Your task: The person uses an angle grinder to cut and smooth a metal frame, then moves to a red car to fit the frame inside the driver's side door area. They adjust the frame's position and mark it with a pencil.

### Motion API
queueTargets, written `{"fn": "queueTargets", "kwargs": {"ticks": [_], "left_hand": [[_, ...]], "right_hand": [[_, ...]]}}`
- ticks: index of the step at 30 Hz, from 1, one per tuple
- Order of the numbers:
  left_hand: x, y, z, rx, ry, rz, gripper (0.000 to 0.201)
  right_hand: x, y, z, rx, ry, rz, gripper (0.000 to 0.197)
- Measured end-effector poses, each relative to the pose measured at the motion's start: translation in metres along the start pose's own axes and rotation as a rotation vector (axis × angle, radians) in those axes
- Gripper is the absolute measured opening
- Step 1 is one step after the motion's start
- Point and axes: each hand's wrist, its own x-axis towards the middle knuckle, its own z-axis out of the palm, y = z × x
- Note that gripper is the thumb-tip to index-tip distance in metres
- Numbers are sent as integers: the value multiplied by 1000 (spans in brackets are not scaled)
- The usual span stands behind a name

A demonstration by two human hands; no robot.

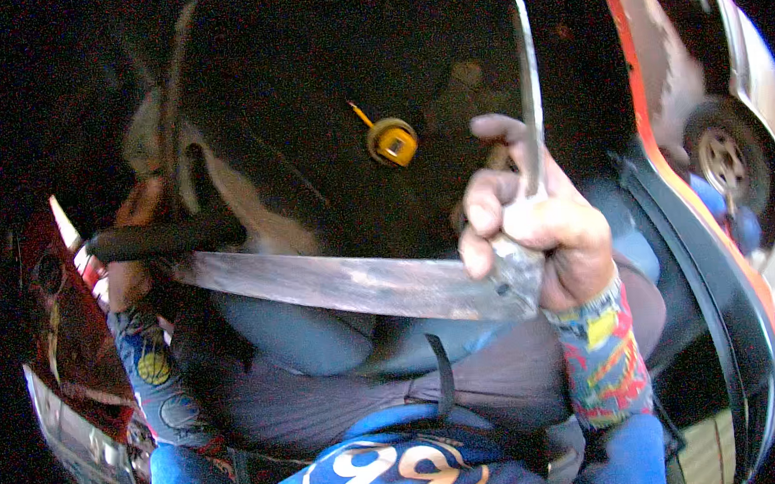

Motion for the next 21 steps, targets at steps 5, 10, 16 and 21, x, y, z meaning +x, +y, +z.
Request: {"fn": "queueTargets", "kwargs": {"ticks": [5, 10, 16, 21], "left_hand": [[7, 18, 2, 278, -99, 29, 59], [2, 18, 8, 255, -17, 138, 53], [-5, 42, -8, 243, 102, 350, 42], [-32, 55, -59, 408, 286, 502, 38]], "right_hand": [[-6, 9, 12, -353, 147, -65, 69], [-13, 24, 2, -456, 163, -88, 61], [-24, 33, -9, -282, -81, -125, 50], [-26, 69, 4, -366, -134, -167, 54]]}}
